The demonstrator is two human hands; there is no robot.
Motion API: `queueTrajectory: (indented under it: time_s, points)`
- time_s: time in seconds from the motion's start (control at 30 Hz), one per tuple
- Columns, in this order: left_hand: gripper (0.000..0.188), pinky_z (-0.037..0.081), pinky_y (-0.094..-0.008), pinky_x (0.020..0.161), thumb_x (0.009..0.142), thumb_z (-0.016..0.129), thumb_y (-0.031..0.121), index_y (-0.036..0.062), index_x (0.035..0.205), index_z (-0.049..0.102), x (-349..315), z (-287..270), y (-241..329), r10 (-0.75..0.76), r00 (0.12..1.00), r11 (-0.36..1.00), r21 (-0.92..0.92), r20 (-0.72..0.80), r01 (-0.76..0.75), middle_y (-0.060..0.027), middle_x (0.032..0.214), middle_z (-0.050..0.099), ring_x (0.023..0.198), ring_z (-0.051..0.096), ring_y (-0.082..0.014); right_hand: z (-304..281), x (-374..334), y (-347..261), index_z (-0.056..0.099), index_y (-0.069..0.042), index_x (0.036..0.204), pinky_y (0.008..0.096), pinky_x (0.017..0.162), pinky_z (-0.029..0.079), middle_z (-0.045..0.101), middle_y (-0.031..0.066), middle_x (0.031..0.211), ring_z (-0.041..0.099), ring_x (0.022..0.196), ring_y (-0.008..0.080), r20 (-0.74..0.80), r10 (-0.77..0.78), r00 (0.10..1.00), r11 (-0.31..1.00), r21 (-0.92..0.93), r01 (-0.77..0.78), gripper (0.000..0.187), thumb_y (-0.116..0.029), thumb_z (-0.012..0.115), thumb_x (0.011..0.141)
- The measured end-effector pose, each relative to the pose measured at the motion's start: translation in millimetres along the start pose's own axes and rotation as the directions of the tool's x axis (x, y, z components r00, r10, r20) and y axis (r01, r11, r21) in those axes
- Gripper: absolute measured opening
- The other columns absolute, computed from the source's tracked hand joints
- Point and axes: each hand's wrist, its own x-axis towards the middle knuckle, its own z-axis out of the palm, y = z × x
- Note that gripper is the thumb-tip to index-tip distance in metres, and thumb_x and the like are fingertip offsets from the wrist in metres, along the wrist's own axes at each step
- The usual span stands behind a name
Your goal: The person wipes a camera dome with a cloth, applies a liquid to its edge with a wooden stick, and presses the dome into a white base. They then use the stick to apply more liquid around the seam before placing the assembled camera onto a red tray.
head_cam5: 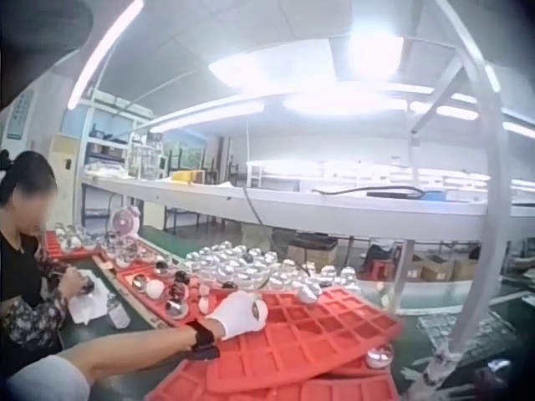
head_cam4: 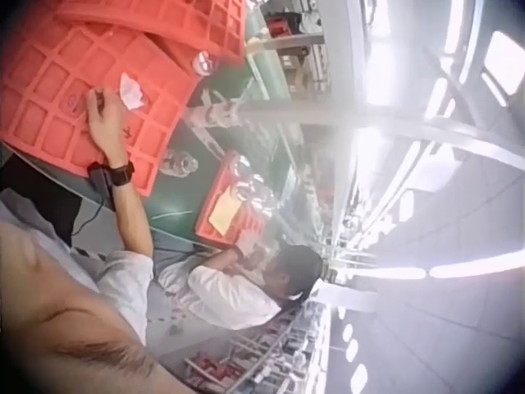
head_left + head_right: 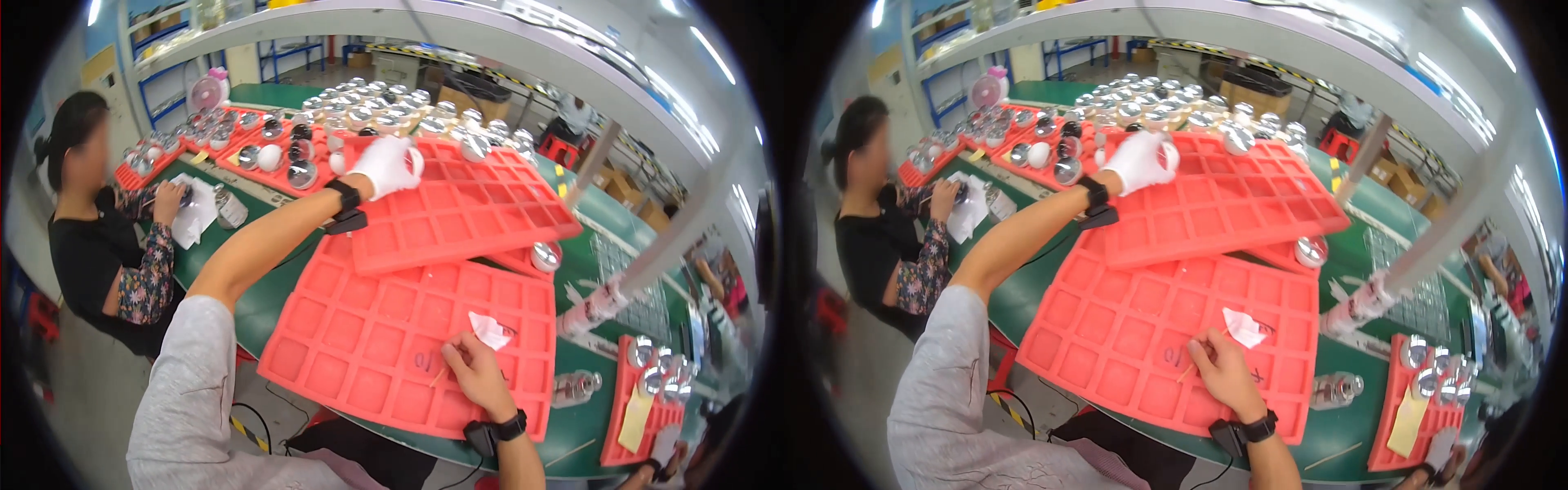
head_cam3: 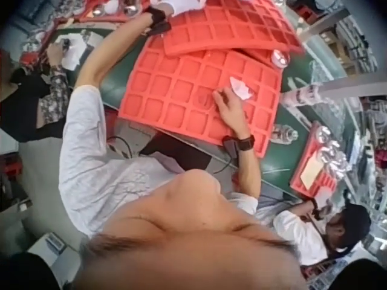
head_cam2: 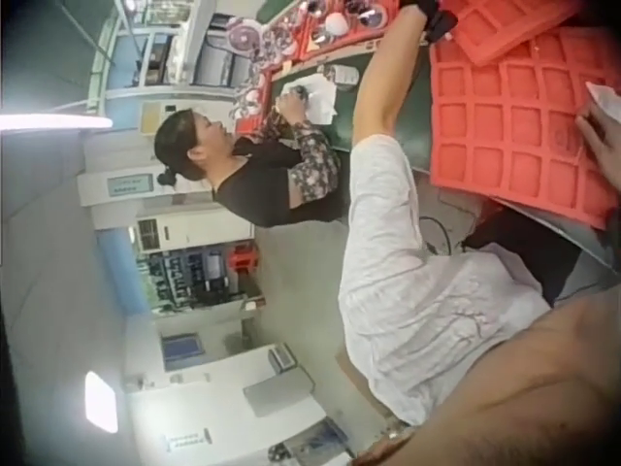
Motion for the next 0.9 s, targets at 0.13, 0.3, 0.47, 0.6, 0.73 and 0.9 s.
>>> queueTrajectory:
  time_s: [0.13,0.3,0.47,0.6,0.73,0.9]
  points:
    - [0.060,0.053,-0.0371,0.092,0.070,0.083,0.026,0.0029,0.122,0.063,-38.7,-22.5,45.3,0.147,0.941,0.977,-0.103,-0.306,-0.186,-0.0149,0.113,0.067,0.106,0.066,-0.0311,-5.3,0.3,-17.6,0.056,-0.002,0.098,0.0214,0.064,0.042,0.057,0.0006,0.083,0.051,0.073,0.0052,-0.017,-0.084,0.996,0.990,-0.112,0.082,0.012,-0.013,0.055,0.103]
    - [0.050,0.052,-0.0402,0.093,0.073,0.079,0.023,0.0070,0.118,0.065,-122.0,-16.2,129.9,0.435,0.895,0.840,-0.315,-0.095,-0.441,-0.0126,0.111,0.066,0.105,0.064,-0.0315,-20.3,5.2,-11.4,0.055,-0.001,0.112,0.0240,0.070,0.045,0.059,0.0033,0.093,0.054,0.082,0.0081,-0.153,-0.054,0.987,0.992,0.103,0.071,0.019,-0.019,0.054,0.104]
    - [0.065,0.051,-0.0403,0.095,0.070,0.085,0.023,0.0079,0.129,0.059,-179.2,29.5,140.5,0.454,0.872,0.801,-0.512,0.183,-0.310,-0.0137,0.121,0.063,0.110,0.062,-0.0328,-16.9,21.8,-33.7,0.051,0.000,0.124,0.0300,0.076,0.051,0.064,0.0107,0.096,0.064,0.082,0.0172,-0.022,0.079,0.997,0.992,0.105,-0.076,0.033,-0.025,0.058,0.103]
    - [0.076,0.049,-0.0423,0.097,0.067,0.088,0.026,0.0094,0.133,0.056,-181.2,48.5,128.1,0.414,0.862,0.783,-0.598,0.293,-0.172,-0.0133,0.123,0.062,0.112,0.061,-0.0333,-21.2,23.0,-18.5,0.043,0.000,0.138,0.0332,0.092,0.049,0.061,0.0140,0.115,0.062,0.105,0.0207,0.035,0.074,0.997,0.989,0.127,-0.078,0.049,-0.024,0.063,0.099]
    - [0.083,0.046,-0.0430,0.099,0.064,0.092,0.028,0.0100,0.135,0.054,-167.9,70.1,115.3,0.519,0.854,0.621,-0.703,0.036,-0.347,-0.0126,0.127,0.061,0.115,0.060,-0.0341,-20.2,19.2,-6.3,0.033,-0.001,0.149,0.0373,0.108,0.041,0.052,0.0158,0.135,0.052,0.128,0.0246,0.037,0.027,0.999,0.940,0.339,-0.038,0.075,-0.022,0.074,0.090]
    - [0.086,0.044,-0.0429,0.101,0.062,0.094,0.027,0.0107,0.136,0.054,-164.2,75.0,101.6,0.552,0.833,0.543,-0.768,0.021,-0.340,-0.0119,0.132,0.059,0.119,0.058,-0.0351,-25.0,26.7,-6.0,0.026,-0.001,0.156,0.0384,0.117,0.032,0.042,0.0128,0.150,0.041,0.140,0.0240,0.096,-0.050,0.994,0.953,0.304,0.018,0.106,-0.024,0.088,0.073]
